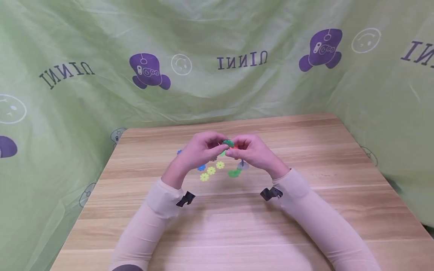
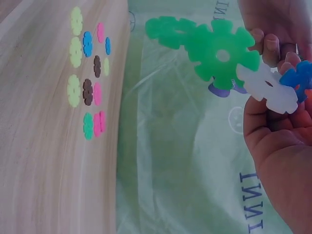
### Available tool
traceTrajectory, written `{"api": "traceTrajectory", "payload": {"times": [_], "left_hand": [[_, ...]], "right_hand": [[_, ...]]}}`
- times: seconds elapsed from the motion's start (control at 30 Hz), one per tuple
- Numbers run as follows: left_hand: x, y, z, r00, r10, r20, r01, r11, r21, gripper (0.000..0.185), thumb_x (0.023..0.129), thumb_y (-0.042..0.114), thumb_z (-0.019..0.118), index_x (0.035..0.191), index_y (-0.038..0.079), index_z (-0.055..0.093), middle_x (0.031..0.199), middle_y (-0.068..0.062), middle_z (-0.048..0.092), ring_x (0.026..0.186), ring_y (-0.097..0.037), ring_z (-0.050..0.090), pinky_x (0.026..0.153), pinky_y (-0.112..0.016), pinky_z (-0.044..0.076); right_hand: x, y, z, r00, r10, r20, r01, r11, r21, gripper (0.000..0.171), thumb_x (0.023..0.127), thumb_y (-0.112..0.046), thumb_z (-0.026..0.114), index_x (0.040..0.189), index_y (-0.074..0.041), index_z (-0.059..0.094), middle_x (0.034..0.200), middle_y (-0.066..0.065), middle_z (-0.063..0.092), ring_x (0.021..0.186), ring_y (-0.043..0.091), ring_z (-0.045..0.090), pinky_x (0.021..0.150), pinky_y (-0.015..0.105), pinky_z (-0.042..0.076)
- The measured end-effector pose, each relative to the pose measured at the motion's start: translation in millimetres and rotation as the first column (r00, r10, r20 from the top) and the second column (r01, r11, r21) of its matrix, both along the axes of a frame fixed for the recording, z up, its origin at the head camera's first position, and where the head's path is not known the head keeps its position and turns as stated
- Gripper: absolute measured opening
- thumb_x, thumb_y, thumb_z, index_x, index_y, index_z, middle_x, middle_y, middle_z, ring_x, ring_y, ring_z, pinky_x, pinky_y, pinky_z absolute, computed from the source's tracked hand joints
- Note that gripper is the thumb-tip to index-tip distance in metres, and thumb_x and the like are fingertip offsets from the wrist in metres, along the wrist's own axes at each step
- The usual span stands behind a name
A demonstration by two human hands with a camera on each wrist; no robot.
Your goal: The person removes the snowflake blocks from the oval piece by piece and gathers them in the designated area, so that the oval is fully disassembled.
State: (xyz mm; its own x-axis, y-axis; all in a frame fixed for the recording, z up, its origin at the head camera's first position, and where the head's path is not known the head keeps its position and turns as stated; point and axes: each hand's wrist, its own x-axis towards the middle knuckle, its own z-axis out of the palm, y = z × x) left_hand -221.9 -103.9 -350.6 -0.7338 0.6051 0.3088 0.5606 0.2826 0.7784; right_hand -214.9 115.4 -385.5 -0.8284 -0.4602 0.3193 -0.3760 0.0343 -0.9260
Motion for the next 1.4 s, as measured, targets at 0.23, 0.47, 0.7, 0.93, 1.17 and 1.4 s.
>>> {"api": "traceTrajectory", "payload": {"times": [0.23,0.47,0.7,0.93,1.17,1.4], "left_hand": [[1.4,1,2.3,0.999,0.008,-0.051,-0.006,0.999,0.035,0.015,0.090,0.011,0.073,0.105,0.009,0.074,0.079,-0.002,0.066,0.057,-0.022,0.058,0.048,-0.031,0.051],[3.8,1,3.4,0.999,0.023,-0.030,-0.020,0.996,0.082,0.008,0.090,0.005,0.071,0.098,0.005,0.072,0.076,-0.003,0.064,0.059,-0.022,0.058,0.050,-0.032,0.053],[5.1,-1,3.1,0.995,0.017,0.097,-0.031,0.990,0.141,0.007,0.094,0.006,0.066,0.100,0.003,0.064,0.080,-0.015,0.067,0.068,-0.025,0.064,0.054,-0.034,0.055],[3.4,-3,2.8,0.989,-0.028,0.142,0.012,0.993,0.117,0.030,0.095,0.006,0.064,0.124,0.009,0.063,0.084,-0.011,0.068,0.071,-0.025,0.064,0.055,-0.031,0.053],[2.0,-1,0.7,0.993,-0.057,0.101,0.048,0.995,0.087,0.021,0.097,0.008,0.062,0.117,0.008,0.069,0.081,-0.007,0.070,0.067,-0.023,0.062,0.054,-0.029,0.050],[1.5,0,0.3,0.995,-0.025,0.098,0.015,0.995,0.094,0.015,0.094,0.007,0.065,0.108,0.008,0.072,0.078,-0.007,0.070,0.065,-0.023,0.063,0.053,-0.029,0.051]], "right_hand": [[2.2,-2,3.9,0.998,-0.053,0.034,0.053,0.999,0.002,0.027,0.082,-0.017,0.082,0.103,-0.004,0.071,0.075,0.011,0.060,0.062,0.014,0.050,0.052,0.024,0.042],[2.7,-1,6.6,0.993,-0.096,0.063,0.098,0.995,-0.026,0.040,0.079,-0.015,0.084,0.111,-0.003,0.063,0.086,0.014,0.064,0.071,0.019,0.059,0.054,0.023,0.046],[3.5,3,8.8,0.992,-0.096,0.087,0.098,0.995,-0.020,0.045,0.081,-0.026,0.083,0.117,-0.006,0.065,0.096,0.012,0.070,0.082,0.025,0.066,0.065,0.029,0.054],[3.1,5,9.7,0.993,-0.082,0.081,0.083,0.997,-0.007,0.037,0.083,-0.024,0.082,0.113,-0.006,0.071,0.098,0.015,0.070,0.082,0.030,0.064,0.068,0.031,0.054],[2.6,5,10.9,0.994,-0.074,0.079,0.074,0.997,-0.003,0.037,0.082,-0.022,0.082,0.113,-0.006,0.071,0.097,0.013,0.071,0.079,0.024,0.065,0.071,0.031,0.055],[2.7,5,11.0,0.993,-0.088,0.075,0.087,0.996,0.011,0.036,0.081,-0.021,0.083,0.111,-0.005,0.071,0.094,0.010,0.072,0.080,0.023,0.066,0.073,0.032,0.057]]}}
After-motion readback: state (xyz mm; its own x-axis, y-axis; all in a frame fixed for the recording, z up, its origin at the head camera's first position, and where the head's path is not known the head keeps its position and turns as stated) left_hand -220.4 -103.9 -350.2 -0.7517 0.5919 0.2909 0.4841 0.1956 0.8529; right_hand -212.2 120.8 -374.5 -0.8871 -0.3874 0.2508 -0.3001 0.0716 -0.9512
